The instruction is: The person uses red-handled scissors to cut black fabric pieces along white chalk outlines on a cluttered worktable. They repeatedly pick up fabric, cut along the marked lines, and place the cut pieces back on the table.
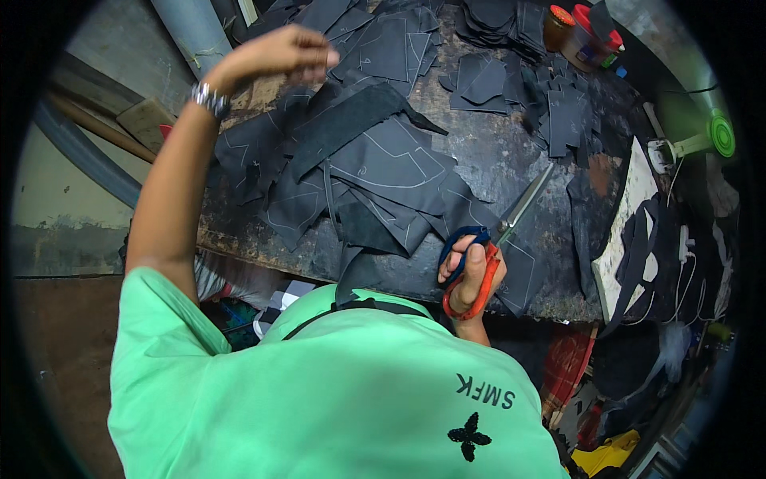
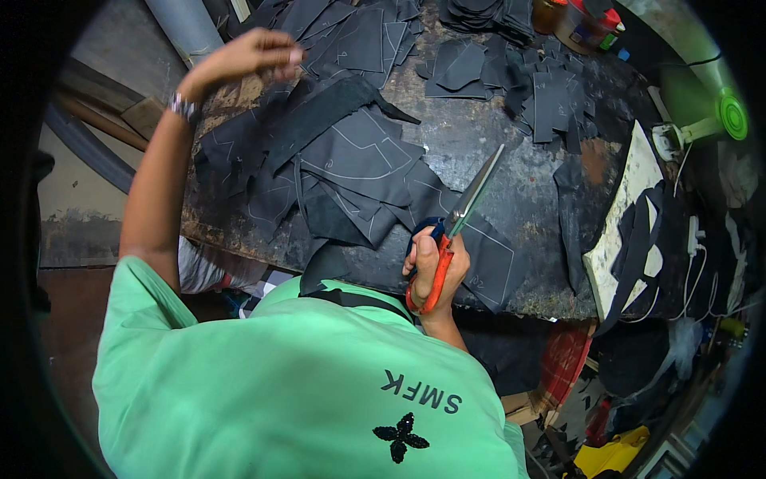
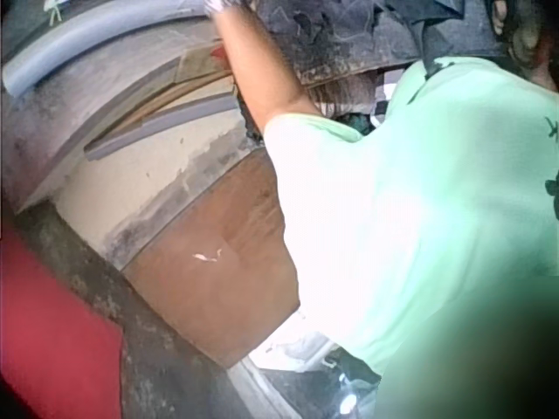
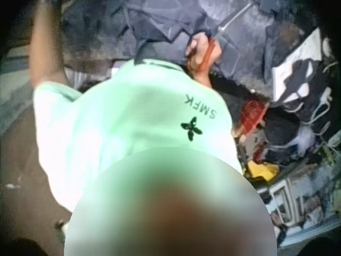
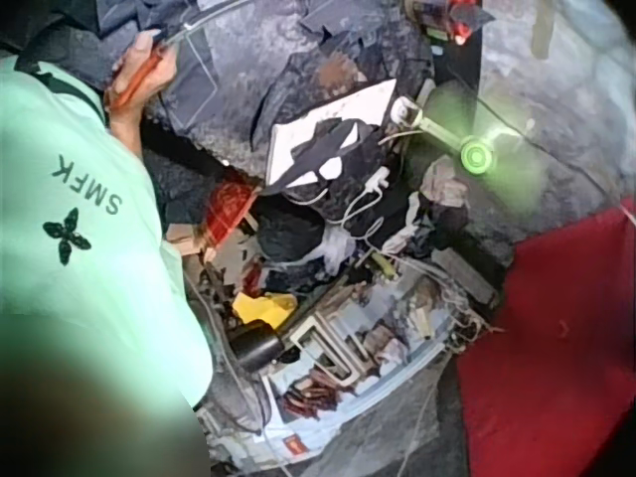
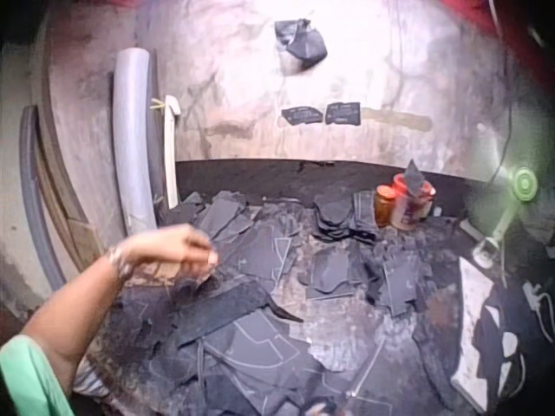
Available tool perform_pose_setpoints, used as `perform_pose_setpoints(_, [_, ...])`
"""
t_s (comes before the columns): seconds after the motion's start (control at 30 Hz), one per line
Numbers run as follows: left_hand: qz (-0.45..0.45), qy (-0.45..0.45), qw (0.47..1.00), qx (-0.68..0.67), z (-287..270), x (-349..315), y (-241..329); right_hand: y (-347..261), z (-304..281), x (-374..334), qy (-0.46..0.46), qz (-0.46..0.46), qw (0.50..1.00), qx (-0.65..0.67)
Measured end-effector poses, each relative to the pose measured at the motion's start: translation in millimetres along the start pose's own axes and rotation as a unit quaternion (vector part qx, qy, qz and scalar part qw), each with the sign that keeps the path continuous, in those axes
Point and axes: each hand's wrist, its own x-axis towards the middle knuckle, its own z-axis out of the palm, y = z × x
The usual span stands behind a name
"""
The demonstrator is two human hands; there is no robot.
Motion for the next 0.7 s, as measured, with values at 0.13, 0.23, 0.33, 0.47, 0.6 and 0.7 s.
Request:
perform_pose_setpoints(0.13, [0.115, 0.131, 0.973, 0.149, 101.8, -42.2, -1.1, -0.6, -0.9, -0.1, 0.006, 0.006, 1.000, -0.019])
perform_pose_setpoints(0.23, [0.136, 0.210, 0.938, 0.240, 132.0, -45.7, -4.9, -1.4, -0.4, -2.2, 0.039, 0.028, 0.999, -0.003])
perform_pose_setpoints(0.33, [0.150, 0.214, 0.949, 0.179, 123.7, -46.7, -12.7, -1.4, -0.9, -1.9, 0.048, 0.026, 0.999, 0.003])
perform_pose_setpoints(0.47, [0.131, 0.214, 0.966, -0.055, 93.8, -55.9, -24.1, 1.7, -2.6, 1.0, 0.041, 0.023, 0.999, 0.007])
perform_pose_setpoints(0.6, [0.176, 0.145, 0.852, -0.471, 81.4, -75.9, -34.4, 0.5, 0.6, 3.5, 0.043, 0.016, 0.999, 0.001])
perform_pose_setpoints(0.7, [0.223, 0.119, 0.780, -0.572, 88.7, -90.5, -36.5, -11.7, 12.3, 3.3, 0.054, 0.026, 0.996, -0.070])
